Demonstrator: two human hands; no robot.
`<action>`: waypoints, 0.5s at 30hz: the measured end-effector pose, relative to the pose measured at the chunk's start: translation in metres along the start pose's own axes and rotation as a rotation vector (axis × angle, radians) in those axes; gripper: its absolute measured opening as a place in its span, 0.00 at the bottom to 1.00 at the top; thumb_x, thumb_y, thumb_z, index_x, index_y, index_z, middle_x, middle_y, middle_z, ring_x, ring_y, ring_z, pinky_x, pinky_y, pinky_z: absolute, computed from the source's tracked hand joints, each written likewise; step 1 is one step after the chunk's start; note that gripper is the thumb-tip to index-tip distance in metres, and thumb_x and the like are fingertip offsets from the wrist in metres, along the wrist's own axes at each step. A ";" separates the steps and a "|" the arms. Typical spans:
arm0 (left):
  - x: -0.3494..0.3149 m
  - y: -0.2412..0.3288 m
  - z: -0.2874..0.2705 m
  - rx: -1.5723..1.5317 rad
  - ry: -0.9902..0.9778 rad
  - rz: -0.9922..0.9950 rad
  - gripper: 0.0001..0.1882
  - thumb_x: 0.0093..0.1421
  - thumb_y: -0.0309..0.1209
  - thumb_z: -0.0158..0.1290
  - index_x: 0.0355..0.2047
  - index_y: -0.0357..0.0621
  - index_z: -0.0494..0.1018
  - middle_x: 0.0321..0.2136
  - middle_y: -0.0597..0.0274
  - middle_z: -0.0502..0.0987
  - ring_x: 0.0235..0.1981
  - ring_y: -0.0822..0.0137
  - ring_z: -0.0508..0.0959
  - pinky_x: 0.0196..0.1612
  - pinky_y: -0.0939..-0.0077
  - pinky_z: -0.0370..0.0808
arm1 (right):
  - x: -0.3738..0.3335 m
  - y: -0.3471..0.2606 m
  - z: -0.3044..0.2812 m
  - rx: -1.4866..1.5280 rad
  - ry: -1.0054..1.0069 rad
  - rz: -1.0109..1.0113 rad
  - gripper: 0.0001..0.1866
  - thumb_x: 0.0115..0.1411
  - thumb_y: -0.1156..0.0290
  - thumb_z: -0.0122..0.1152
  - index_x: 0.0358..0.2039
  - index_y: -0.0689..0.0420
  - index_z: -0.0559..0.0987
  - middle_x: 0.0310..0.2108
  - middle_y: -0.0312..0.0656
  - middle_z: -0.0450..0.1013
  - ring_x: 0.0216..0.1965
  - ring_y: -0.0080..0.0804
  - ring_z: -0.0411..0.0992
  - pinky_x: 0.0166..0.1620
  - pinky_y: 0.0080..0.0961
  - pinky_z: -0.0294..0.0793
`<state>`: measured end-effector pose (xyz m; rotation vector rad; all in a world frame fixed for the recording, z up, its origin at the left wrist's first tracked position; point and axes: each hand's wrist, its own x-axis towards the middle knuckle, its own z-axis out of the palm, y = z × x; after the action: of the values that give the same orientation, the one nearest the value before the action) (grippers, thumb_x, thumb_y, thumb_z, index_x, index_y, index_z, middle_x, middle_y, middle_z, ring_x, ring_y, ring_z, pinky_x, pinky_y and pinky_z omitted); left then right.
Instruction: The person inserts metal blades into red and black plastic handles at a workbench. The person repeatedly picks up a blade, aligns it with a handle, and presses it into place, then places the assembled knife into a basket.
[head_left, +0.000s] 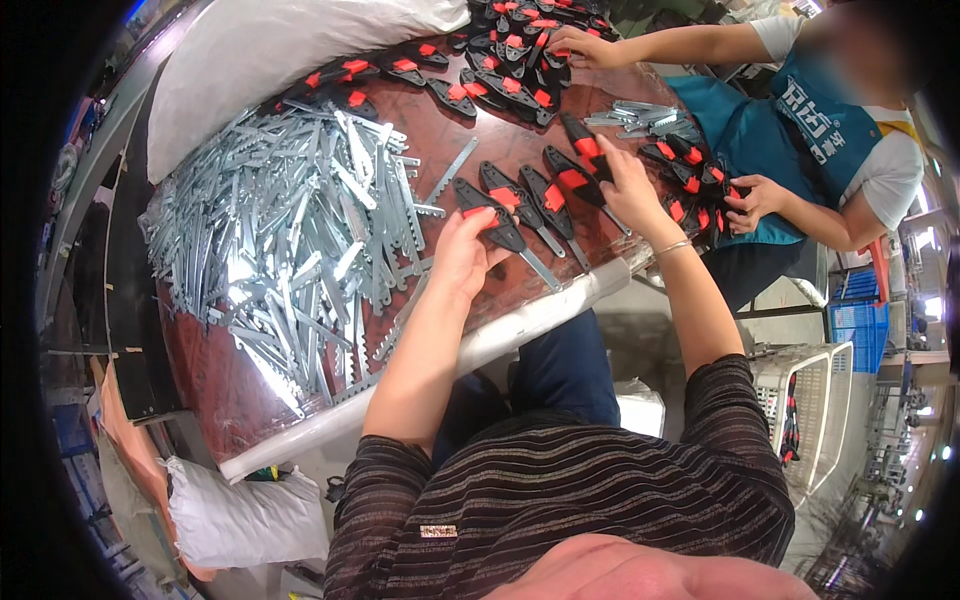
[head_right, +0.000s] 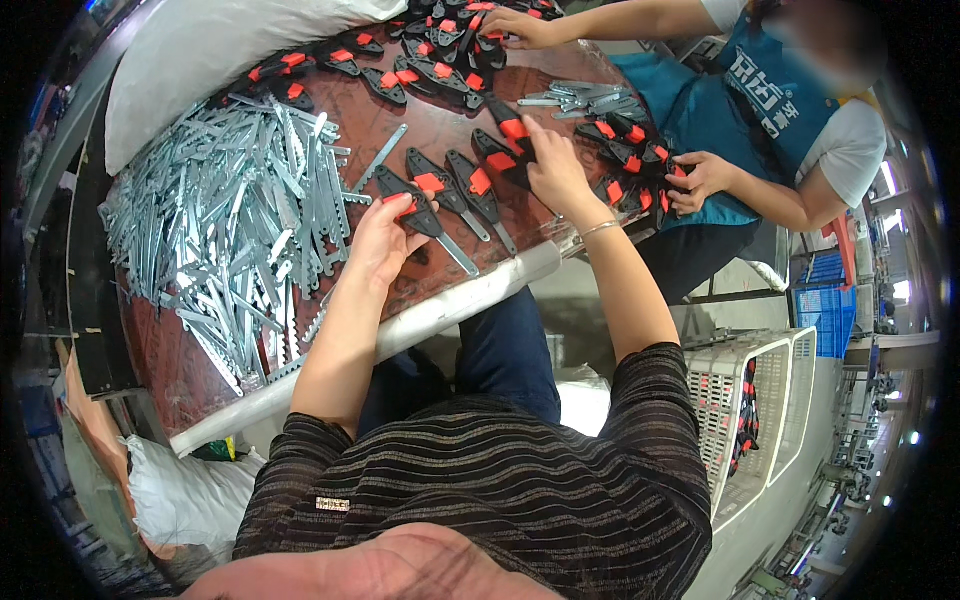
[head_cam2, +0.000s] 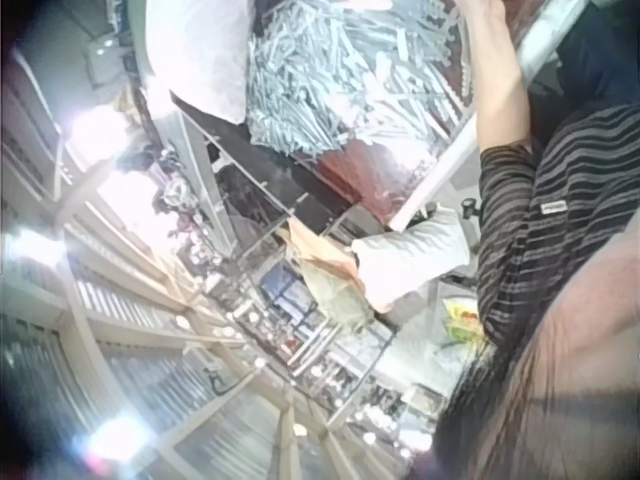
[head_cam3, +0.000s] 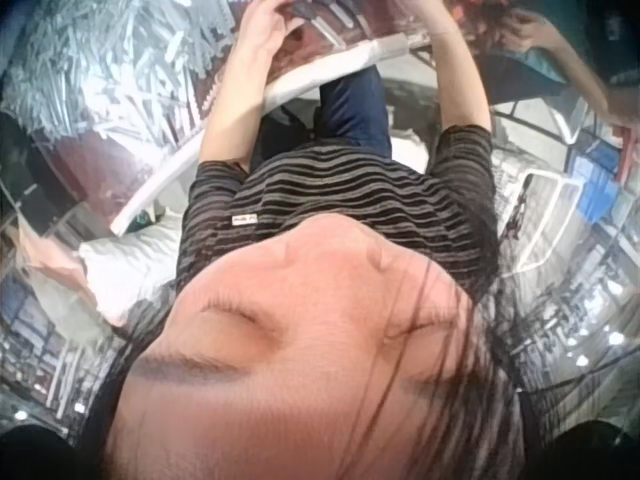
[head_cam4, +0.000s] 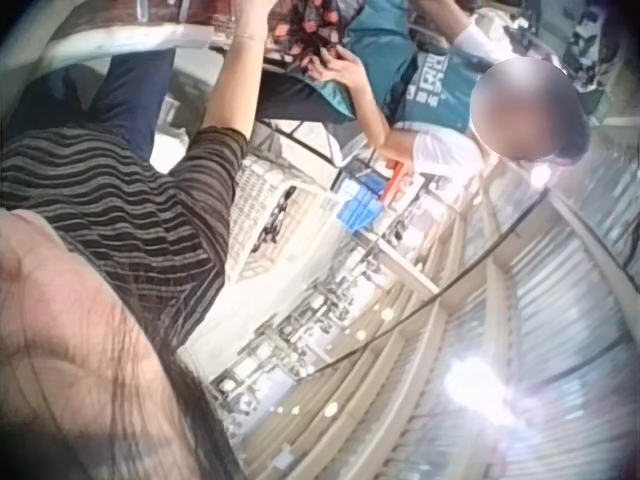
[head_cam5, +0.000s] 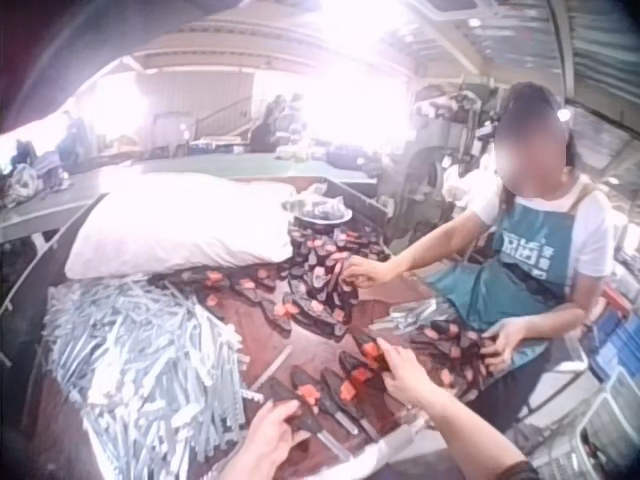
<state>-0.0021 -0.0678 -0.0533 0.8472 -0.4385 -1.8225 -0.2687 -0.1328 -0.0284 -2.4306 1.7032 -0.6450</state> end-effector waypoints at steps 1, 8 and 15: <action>0.000 0.000 0.001 0.001 0.002 -0.003 0.12 0.61 0.30 0.48 0.43 0.40 0.67 0.40 0.55 0.77 0.41 0.63 0.78 0.39 0.64 0.79 | -0.002 0.002 0.008 0.008 -0.026 -0.054 0.37 0.49 0.80 0.52 0.62 0.54 0.58 0.49 0.53 0.65 0.50 0.53 0.62 0.57 0.40 0.60; 0.002 -0.001 -0.002 0.034 -0.020 0.000 0.12 0.61 0.30 0.47 0.44 0.39 0.67 0.39 0.56 0.77 0.41 0.63 0.78 0.40 0.64 0.79 | -0.009 -0.022 0.012 -0.068 -0.088 0.041 0.40 0.51 0.74 0.60 0.64 0.50 0.54 0.46 0.51 0.67 0.48 0.51 0.64 0.52 0.40 0.65; 0.003 -0.001 -0.003 0.032 -0.015 0.022 0.12 0.61 0.30 0.48 0.44 0.40 0.67 0.39 0.57 0.77 0.40 0.65 0.79 0.36 0.68 0.80 | -0.010 -0.076 0.017 0.016 -0.068 0.030 0.38 0.52 0.70 0.60 0.63 0.48 0.56 0.46 0.50 0.69 0.48 0.51 0.66 0.50 0.41 0.67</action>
<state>-0.0012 -0.0699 -0.0575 0.8476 -0.4857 -1.8072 -0.1983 -0.0983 -0.0216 -2.3832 1.6987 -0.5631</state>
